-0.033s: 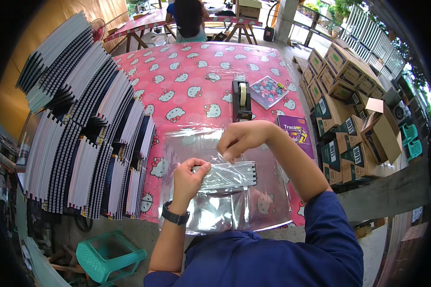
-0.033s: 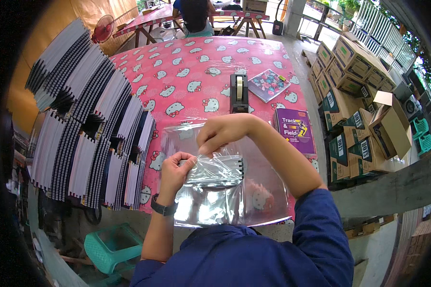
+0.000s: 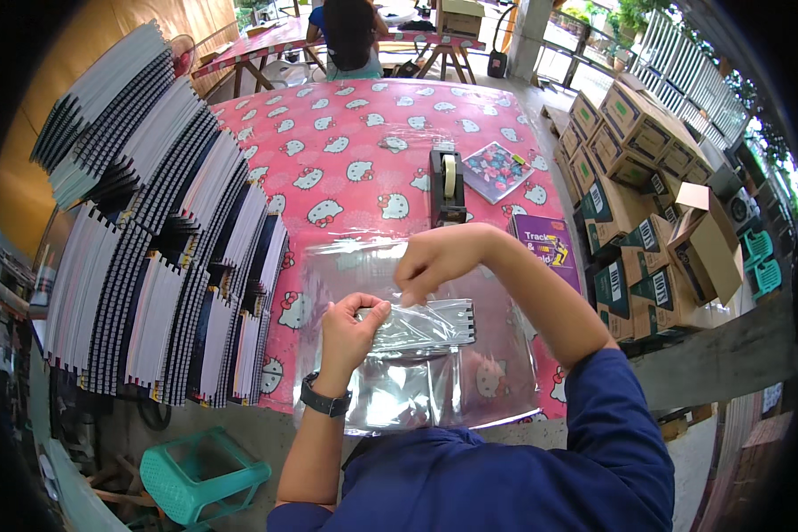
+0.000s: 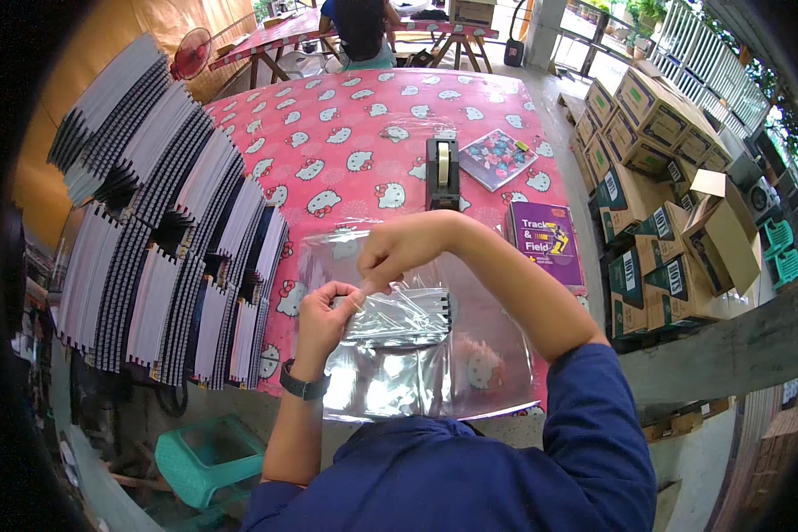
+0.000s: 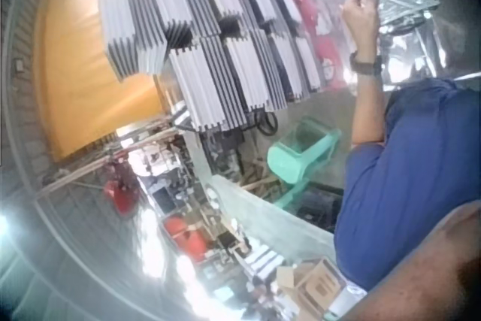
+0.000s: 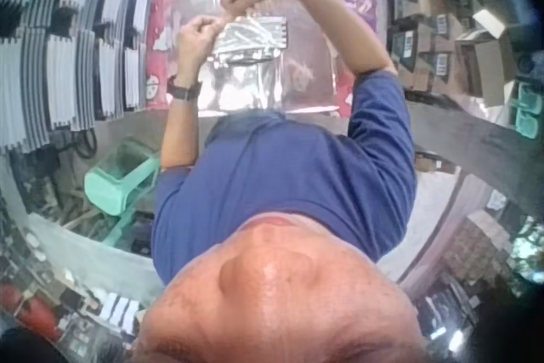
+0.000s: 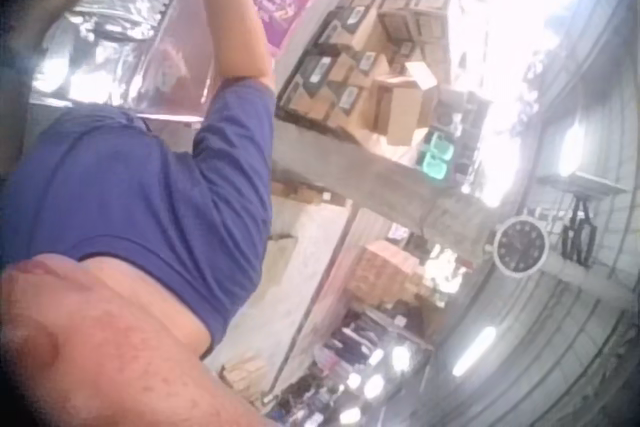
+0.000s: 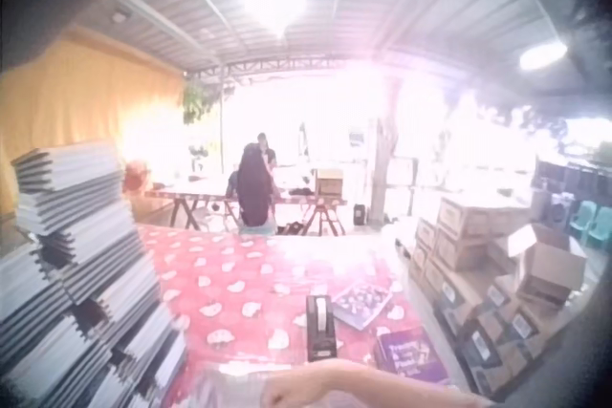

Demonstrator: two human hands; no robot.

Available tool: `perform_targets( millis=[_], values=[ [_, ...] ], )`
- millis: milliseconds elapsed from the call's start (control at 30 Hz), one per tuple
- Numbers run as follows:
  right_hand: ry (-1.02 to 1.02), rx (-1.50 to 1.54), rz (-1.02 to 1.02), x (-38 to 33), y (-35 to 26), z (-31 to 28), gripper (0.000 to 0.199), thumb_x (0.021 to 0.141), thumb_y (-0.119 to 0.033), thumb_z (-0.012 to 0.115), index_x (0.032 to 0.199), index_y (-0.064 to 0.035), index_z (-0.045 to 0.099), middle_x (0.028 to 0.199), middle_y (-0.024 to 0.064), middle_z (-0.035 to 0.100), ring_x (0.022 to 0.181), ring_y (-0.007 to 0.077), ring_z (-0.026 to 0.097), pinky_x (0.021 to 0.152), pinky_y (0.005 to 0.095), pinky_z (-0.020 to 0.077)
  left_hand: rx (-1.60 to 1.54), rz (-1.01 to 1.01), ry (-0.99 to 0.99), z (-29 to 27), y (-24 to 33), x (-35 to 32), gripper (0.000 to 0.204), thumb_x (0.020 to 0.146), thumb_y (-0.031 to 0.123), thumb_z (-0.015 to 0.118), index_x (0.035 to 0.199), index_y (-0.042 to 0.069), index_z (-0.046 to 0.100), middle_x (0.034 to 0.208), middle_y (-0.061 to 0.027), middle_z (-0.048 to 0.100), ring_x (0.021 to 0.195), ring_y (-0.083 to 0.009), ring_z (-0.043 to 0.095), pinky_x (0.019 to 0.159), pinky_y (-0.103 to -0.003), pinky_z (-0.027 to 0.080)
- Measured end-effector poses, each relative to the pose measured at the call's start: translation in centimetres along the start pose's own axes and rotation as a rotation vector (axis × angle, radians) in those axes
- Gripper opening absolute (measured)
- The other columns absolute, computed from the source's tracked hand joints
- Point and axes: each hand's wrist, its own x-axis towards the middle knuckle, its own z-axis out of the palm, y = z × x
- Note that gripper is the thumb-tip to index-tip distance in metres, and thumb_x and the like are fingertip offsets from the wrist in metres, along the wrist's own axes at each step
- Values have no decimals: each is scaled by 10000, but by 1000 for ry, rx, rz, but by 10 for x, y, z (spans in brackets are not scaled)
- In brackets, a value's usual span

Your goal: The person places a notebook into a plastic sleeve, folds the sleeve over the top of the notebook, and secures it with adhesive tape from a dispenser.

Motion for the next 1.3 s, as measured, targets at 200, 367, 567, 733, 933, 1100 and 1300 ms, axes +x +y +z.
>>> perform_targets(
  millis=[200, 367, 567, 733, 933, 1100, 1300],
  values=[
    [-241, -509, 576, 26, 39, 0, 597, 714, -608, 661, 765, -14, 633, 656, 60, 572, 654, 135, 552, 587, 309, 431, 64, 45, 18, 0, 8, -4, 236, 783, 301, 659, 743, 69, 661, 678, -34, 639, 688, -191, 600, 1054, -547, 176],
    [258, 119, 523, -11, 137, 63, 606, 822, -528, 584, 1175, -39, 527, 1009, 93, 569, 968, 197, 539, 807, 352, 450, 361, 459, 298, 12, 19, -13, 568, 763, 421, 664, 1192, 72, 533, 1238, -114, 526, 1211, -290, 420, 1044, -623, 58],
    [1503, 557, 265, -114, 125, 131, 238, 824, -287, 617, 785, -54, 582, 664, 16, 561, 595, 92, 514, 559, 232, 407, 1141, 672, -241, 21, 56, -35, 1069, 570, 557, 747, 1396, 57, 286, 1405, -187, 343, 1356, -380, 186, 1051, -625, 53],
    [485, 472, 435, -103, 105, 232, 211, 833, -183, 539, 927, -41, 664, 735, 49, 647, 624, 121, 588, 572, 259, 479, 657, 695, -307, 47, 69, -12, 893, 546, 213, 852, 1274, 35, 366, 1004, -93, 573, 957, -263, 567, 920, -411, 411],
    [1130, 1437, -551, -56, 114, 253, 502, 779, -148, 661, 1235, -54, 472, 1074, 72, 598, 943, 201, 589, 804, 308, 478, -755, 220, -233, 4, 9, -26, 811, 564, 129, 855, 1232, 14, 409, 1069, -83, 577, 1005, -178, 559, 895, -347, 452],
    [1195, 726, -4, -72, 72, 186, 680, 574, -33, 754, 1189, -21, 466, 1013, 82, 597, 931, 163, 595, 769, 320, 516, -26, 345, -312, -20, -35, -17, 709, 572, 92, 838, 1173, 11, 470, 1099, -103, 570, 1011, -179, 562, 896, -324, 451],
    [1320, 19, -10, -63, 10, 123, 216, 805, -83, 627, 1009, -15, 607, 887, 34, 633, 869, 123, 570, 788, 278, 449, -321, 328, -207, -8, 2, -14, 335, 751, 176, 724, 1009, 12, 588, 931, -57, 629, 875, -139, 575, 801, -267, 437]
  ],
)
